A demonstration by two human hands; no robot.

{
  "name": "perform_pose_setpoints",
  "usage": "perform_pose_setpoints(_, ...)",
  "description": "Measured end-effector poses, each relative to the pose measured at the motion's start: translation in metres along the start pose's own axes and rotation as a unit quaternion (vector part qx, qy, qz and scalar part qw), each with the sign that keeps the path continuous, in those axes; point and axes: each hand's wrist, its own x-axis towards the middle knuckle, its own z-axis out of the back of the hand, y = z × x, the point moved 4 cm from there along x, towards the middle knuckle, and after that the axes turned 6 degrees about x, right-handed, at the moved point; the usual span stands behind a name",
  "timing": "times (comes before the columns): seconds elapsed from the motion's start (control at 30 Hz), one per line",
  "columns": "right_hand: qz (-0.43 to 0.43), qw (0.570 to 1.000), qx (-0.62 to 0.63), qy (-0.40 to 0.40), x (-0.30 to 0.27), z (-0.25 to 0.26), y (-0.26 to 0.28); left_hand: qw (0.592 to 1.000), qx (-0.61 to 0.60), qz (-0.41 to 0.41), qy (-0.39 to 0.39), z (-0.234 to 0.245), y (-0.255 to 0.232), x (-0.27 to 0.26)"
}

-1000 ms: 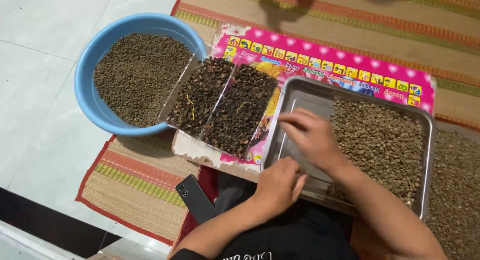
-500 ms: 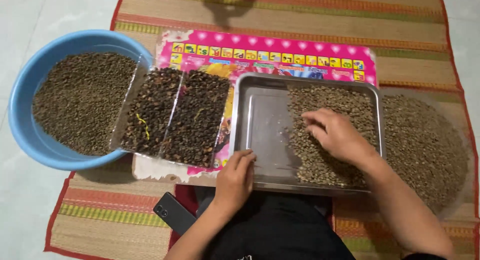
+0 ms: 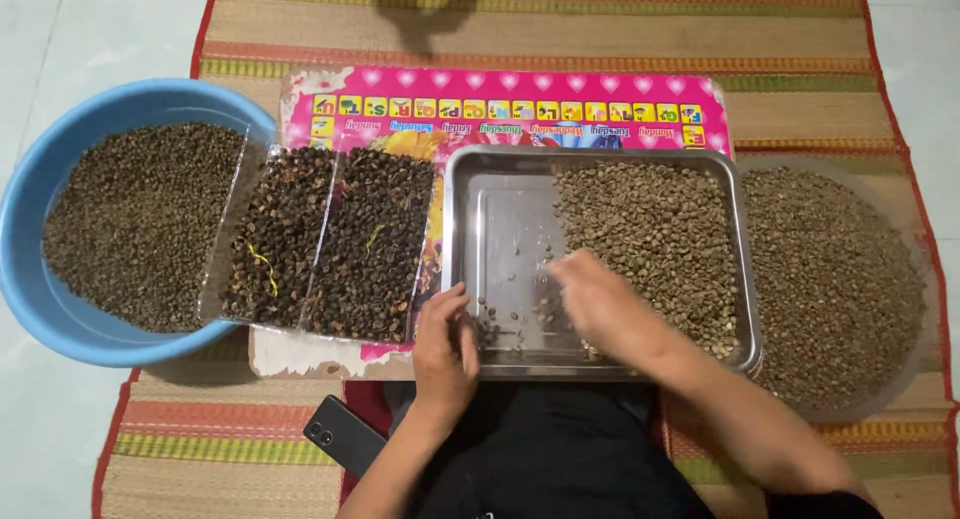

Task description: Manually sorting green coffee beans on a tray to remove defects and debris.

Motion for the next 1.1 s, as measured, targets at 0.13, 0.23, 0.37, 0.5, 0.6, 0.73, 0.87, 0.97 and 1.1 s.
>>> perform_pose_setpoints(0.13, -0.074, 0.987, -0.139, -0.016, 0.006, 0.031, -0.037, 1.000, -0.018, 0.022, -0.011, 0.005, 0.003, 0.006)
perform_pose_setpoints(0.23, -0.157, 0.976, -0.143, 0.039, 0.025, 0.026, -0.037, 0.999, -0.024, 0.042, -0.013, 0.008, 0.004, 0.009)
perform_pose_setpoints(0.37, -0.075, 0.984, -0.145, 0.071, 0.043, -0.011, -0.030, 0.999, -0.024, 0.034, -0.011, 0.008, 0.002, 0.010)
perform_pose_setpoints(0.5, -0.074, 0.996, -0.049, 0.012, 0.038, 0.015, -0.003, 0.998, -0.018, 0.050, -0.013, 0.008, 0.009, 0.006)
perform_pose_setpoints(0.6, -0.123, 0.990, -0.066, 0.008, 0.029, 0.038, 0.004, 0.997, -0.045, 0.062, -0.025, 0.008, 0.011, 0.009)
perform_pose_setpoints(0.73, -0.122, 0.989, -0.068, 0.041, 0.025, 0.021, -0.013, 0.996, -0.047, 0.063, -0.039, 0.008, 0.011, 0.009)
perform_pose_setpoints(0.87, -0.052, 0.987, -0.124, 0.082, 0.039, -0.009, -0.019, 0.997, -0.041, 0.057, -0.040, 0.008, 0.011, 0.008)
perform_pose_setpoints(0.97, 0.051, 0.984, -0.170, 0.028, 0.046, -0.029, -0.018, 0.997, -0.037, 0.046, -0.041, 0.010, 0.009, 0.008)
perform_pose_setpoints(1.1, 0.122, 0.949, -0.290, -0.014, 0.049, -0.044, -0.014, 0.998, -0.035, 0.029, -0.046, 0.010, 0.006, 0.008)
